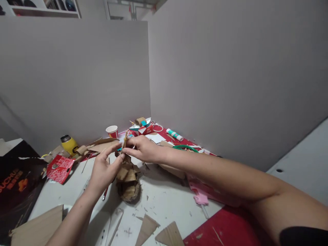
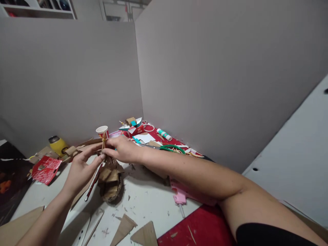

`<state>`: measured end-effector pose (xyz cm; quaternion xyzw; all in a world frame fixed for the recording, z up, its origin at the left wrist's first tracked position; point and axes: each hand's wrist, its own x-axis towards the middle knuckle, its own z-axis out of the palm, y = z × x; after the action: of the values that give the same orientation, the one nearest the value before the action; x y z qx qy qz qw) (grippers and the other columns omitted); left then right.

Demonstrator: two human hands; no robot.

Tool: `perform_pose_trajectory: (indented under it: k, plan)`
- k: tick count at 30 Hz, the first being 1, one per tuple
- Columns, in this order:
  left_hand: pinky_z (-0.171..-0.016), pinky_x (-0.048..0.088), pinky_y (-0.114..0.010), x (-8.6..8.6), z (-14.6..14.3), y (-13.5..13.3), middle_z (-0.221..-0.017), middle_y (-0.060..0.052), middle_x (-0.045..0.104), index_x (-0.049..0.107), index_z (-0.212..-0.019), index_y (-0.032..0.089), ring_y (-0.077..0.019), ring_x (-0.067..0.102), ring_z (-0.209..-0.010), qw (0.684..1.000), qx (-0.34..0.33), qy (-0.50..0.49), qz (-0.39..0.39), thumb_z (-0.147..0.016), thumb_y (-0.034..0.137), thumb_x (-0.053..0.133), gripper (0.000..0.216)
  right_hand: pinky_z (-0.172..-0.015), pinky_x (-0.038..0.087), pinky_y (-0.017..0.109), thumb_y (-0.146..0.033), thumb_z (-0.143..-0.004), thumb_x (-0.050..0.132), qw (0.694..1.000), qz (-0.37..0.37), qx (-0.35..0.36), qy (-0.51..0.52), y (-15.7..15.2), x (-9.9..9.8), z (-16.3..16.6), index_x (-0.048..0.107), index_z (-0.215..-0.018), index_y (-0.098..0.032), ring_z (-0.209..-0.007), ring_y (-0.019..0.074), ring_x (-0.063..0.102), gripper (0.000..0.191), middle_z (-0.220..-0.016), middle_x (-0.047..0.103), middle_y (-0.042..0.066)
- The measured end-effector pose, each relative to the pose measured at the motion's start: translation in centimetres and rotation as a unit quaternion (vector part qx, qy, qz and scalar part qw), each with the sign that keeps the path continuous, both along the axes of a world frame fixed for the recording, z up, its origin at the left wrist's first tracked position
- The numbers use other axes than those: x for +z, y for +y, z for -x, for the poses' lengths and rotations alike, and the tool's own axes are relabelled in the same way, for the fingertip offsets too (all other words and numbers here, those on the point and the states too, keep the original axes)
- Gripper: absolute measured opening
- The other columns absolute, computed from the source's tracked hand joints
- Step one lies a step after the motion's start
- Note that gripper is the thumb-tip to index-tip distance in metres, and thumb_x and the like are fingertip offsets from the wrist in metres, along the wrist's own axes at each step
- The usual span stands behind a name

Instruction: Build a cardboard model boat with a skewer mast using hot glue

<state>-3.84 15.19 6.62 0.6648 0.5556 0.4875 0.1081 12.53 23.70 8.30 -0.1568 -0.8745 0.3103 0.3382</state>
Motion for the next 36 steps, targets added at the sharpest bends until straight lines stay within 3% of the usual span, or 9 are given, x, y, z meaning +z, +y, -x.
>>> perform_pose_trajectory:
  k: [5, 11, 20, 24, 30, 36]
  plan:
    - [-0.088, 0.049, -0.039, -0.9, 1.0, 0.9, -0.097, -0.011, 0.075, 0.073, -0.094, 0.013, -0.0245, 0.067, -0.091, 1.000, 0.026, 0.006, -0.010, -0.075, 0.031, 0.065, 0.027, -0.067, 0.036, 0.025, -0.016, -0.089, 0.056, 0.989, -0.118, 0.007, -0.088, 0.7, 0.1, 1.1, 0.063, -0.086, -0.014, -0.074, 0.0144, 0.055, 0.008, -0.082, 0.065, 0.005]
    - [-0.083, 0.051, -0.037, -1.3, 1.8, 1.7, -0.088, -0.009, 0.077, 0.075, -0.083, 0.015, -0.0240, 0.069, -0.083, 0.999, 0.035, -0.002, 0.011, -0.074, 0.028, 0.062, 0.021, -0.059, 0.029, 0.024, -0.019, -0.090, 0.054, 0.970, -0.188, 0.008, -0.156, 1.6, -0.3, 1.7, 0.060, -0.088, -0.015, -0.066, 0.0134, 0.050, 0.009, -0.076, 0.062, 0.003]
    - [-0.082, 0.052, -0.036, -1.2, 2.0, 1.6, -0.087, -0.007, 0.078, 0.078, -0.080, 0.019, -0.0254, 0.071, -0.084, 0.998, 0.022, 0.014, 0.056, -0.075, 0.030, 0.063, 0.019, -0.057, 0.027, 0.024, -0.022, -0.093, 0.049, 0.950, -0.216, -0.036, -0.223, 1.8, -0.6, 1.4, 0.061, -0.086, -0.014, -0.062, 0.0132, 0.047, 0.016, -0.074, 0.062, 0.004]
    - [-0.081, 0.052, -0.036, -1.8, 2.5, 2.0, -0.088, -0.008, 0.078, 0.078, -0.083, 0.018, -0.0257, 0.071, -0.084, 0.997, 0.024, 0.030, 0.071, -0.076, 0.029, 0.062, 0.021, -0.058, 0.028, 0.025, -0.024, -0.094, 0.049, 0.940, -0.224, -0.046, -0.252, 1.8, -0.7, 1.6, 0.063, -0.090, -0.013, -0.064, 0.0140, 0.049, 0.019, -0.078, 0.064, 0.006]
    - [-0.082, 0.050, -0.036, -3.1, 3.4, 2.5, -0.094, -0.009, 0.077, 0.076, -0.087, 0.018, -0.0248, 0.069, -0.086, 0.993, 0.077, 0.082, 0.046, -0.079, 0.029, 0.058, 0.022, -0.063, 0.032, 0.026, -0.022, -0.094, 0.046, 0.928, -0.236, -0.060, -0.281, 2.2, -1.2, 1.9, 0.066, -0.093, -0.013, -0.074, 0.0173, 0.056, 0.021, -0.089, 0.069, 0.010]
    - [-0.078, 0.048, -0.033, -4.6, 3.3, 2.7, -0.092, -0.010, 0.075, 0.074, -0.087, 0.020, -0.0239, 0.067, -0.085, 0.982, 0.083, 0.160, 0.059, -0.081, 0.023, 0.053, 0.022, -0.061, 0.031, 0.028, -0.023, -0.091, 0.046, 0.920, -0.231, -0.083, -0.304, 2.3, -2.6, 2.4, 0.068, -0.091, -0.015, -0.073, 0.0201, 0.059, 0.023, -0.086, 0.070, 0.011]
